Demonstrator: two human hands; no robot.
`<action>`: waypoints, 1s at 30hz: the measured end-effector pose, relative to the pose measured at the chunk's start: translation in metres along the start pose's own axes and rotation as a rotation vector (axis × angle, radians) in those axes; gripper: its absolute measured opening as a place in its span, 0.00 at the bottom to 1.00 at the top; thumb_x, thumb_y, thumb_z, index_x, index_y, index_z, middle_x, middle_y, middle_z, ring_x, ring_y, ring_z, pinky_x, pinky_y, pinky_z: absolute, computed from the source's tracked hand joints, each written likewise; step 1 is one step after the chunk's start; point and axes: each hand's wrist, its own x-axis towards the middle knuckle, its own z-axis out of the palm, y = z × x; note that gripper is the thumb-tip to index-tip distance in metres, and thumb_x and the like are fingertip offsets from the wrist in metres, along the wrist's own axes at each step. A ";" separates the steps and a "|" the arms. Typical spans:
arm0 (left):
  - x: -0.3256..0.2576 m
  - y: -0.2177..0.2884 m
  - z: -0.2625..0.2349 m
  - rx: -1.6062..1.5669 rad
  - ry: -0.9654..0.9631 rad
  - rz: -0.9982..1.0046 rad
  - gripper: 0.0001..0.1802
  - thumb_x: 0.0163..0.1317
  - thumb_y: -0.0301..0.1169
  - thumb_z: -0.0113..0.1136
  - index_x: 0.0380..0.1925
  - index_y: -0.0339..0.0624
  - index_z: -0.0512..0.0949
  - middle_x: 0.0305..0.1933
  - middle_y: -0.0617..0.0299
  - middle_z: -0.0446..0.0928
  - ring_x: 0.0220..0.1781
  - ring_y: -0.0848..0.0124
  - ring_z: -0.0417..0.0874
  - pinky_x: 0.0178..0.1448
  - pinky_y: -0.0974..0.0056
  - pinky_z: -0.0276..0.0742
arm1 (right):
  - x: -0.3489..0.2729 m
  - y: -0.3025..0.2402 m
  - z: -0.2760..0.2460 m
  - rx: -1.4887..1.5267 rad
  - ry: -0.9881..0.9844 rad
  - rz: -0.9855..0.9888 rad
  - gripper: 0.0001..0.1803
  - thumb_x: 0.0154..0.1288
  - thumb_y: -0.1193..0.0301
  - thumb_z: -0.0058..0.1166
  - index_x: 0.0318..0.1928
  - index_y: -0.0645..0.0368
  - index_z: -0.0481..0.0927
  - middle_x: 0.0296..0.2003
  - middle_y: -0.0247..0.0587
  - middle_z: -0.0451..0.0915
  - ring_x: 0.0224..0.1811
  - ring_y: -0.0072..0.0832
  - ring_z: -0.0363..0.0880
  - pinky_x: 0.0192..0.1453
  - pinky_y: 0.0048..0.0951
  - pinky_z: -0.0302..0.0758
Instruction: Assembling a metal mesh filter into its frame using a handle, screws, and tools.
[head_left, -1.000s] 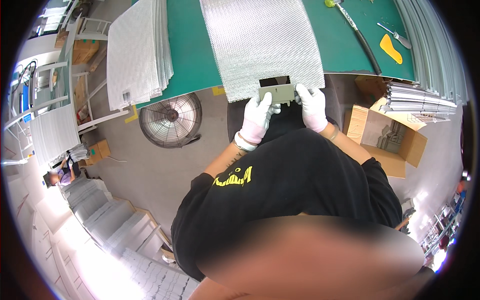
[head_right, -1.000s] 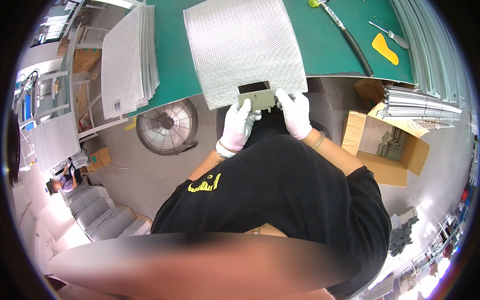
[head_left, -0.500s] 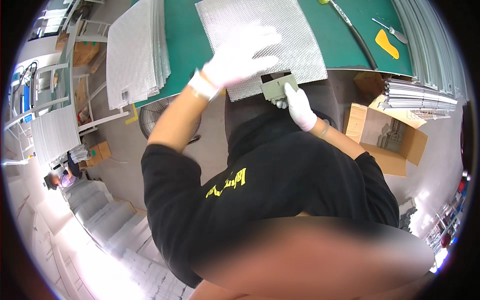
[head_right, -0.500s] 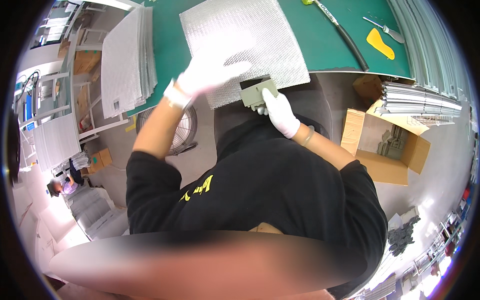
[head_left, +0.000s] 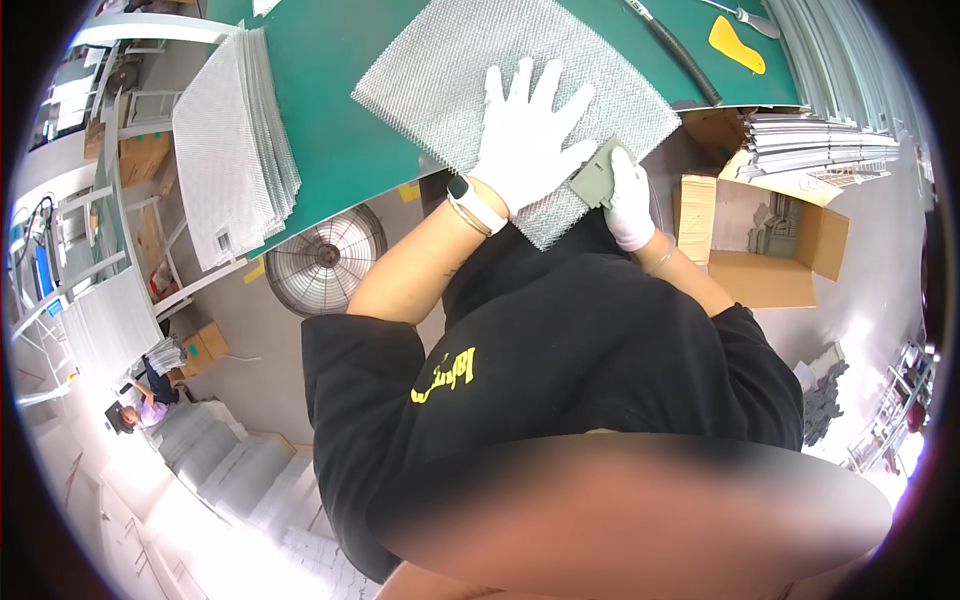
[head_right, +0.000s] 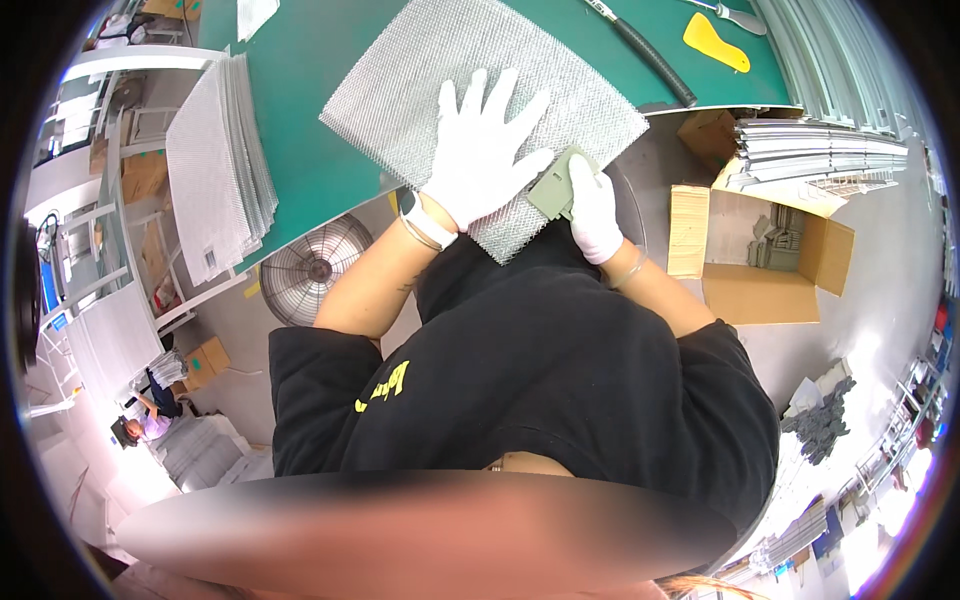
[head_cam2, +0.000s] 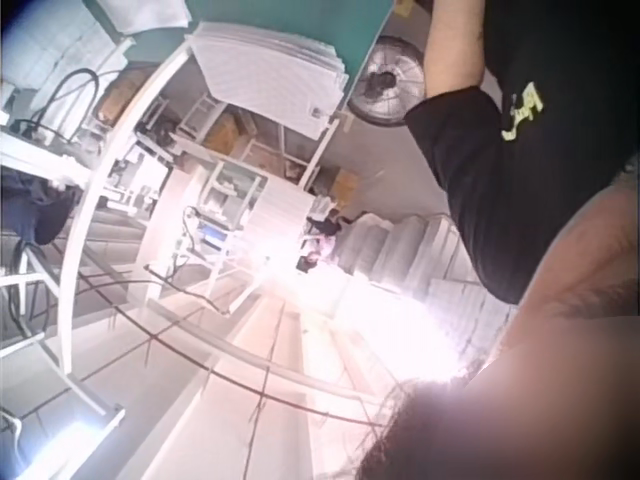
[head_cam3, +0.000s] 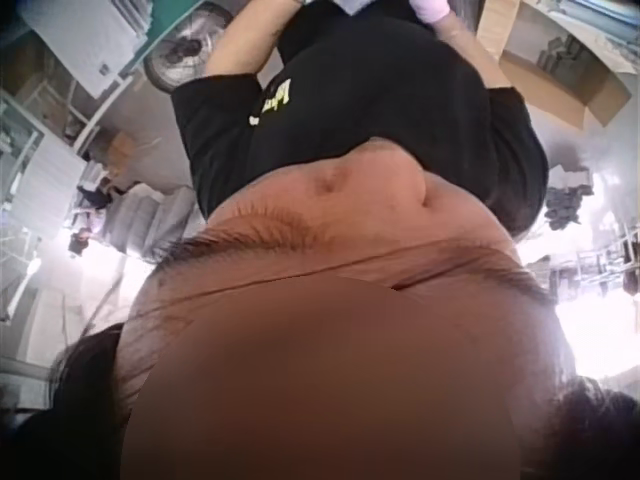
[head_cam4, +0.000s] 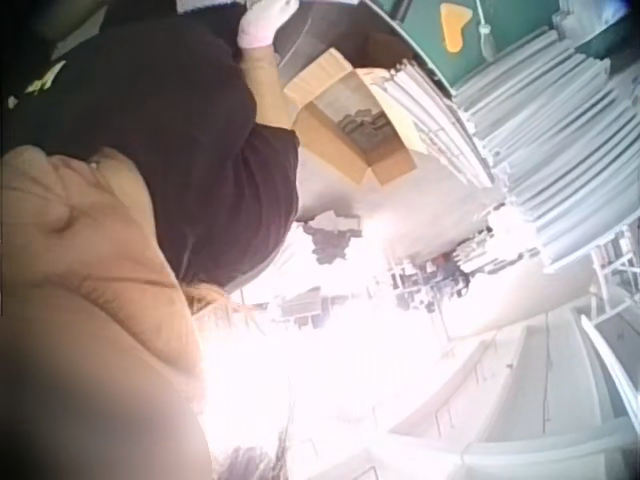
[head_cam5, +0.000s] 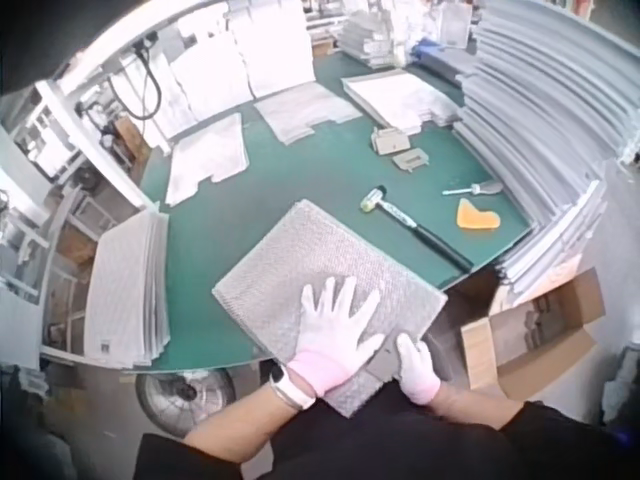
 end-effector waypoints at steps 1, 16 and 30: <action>0.000 0.000 0.001 0.004 0.002 0.002 0.36 0.64 0.57 0.58 0.71 0.60 0.70 0.74 0.43 0.65 0.75 0.37 0.62 0.77 0.28 0.46 | 0.000 0.004 0.000 0.119 -0.013 0.037 0.17 0.80 0.59 0.47 0.47 0.60 0.80 0.37 0.31 0.81 0.38 0.19 0.79 0.44 0.26 0.77; -0.008 0.011 -0.007 -0.060 -0.011 -0.050 0.38 0.62 0.55 0.60 0.71 0.57 0.71 0.73 0.42 0.66 0.73 0.39 0.63 0.77 0.30 0.48 | -0.007 0.003 0.002 -0.080 0.087 -0.154 0.12 0.76 0.68 0.54 0.49 0.64 0.81 0.41 0.34 0.83 0.42 0.19 0.80 0.46 0.24 0.77; -0.009 0.015 -0.004 -0.032 -0.057 -0.060 0.37 0.63 0.55 0.59 0.71 0.55 0.71 0.74 0.42 0.64 0.75 0.38 0.61 0.78 0.29 0.44 | 0.002 0.022 0.009 0.077 0.181 -0.229 0.18 0.82 0.60 0.44 0.35 0.57 0.77 0.30 0.28 0.75 0.31 0.17 0.70 0.37 0.24 0.70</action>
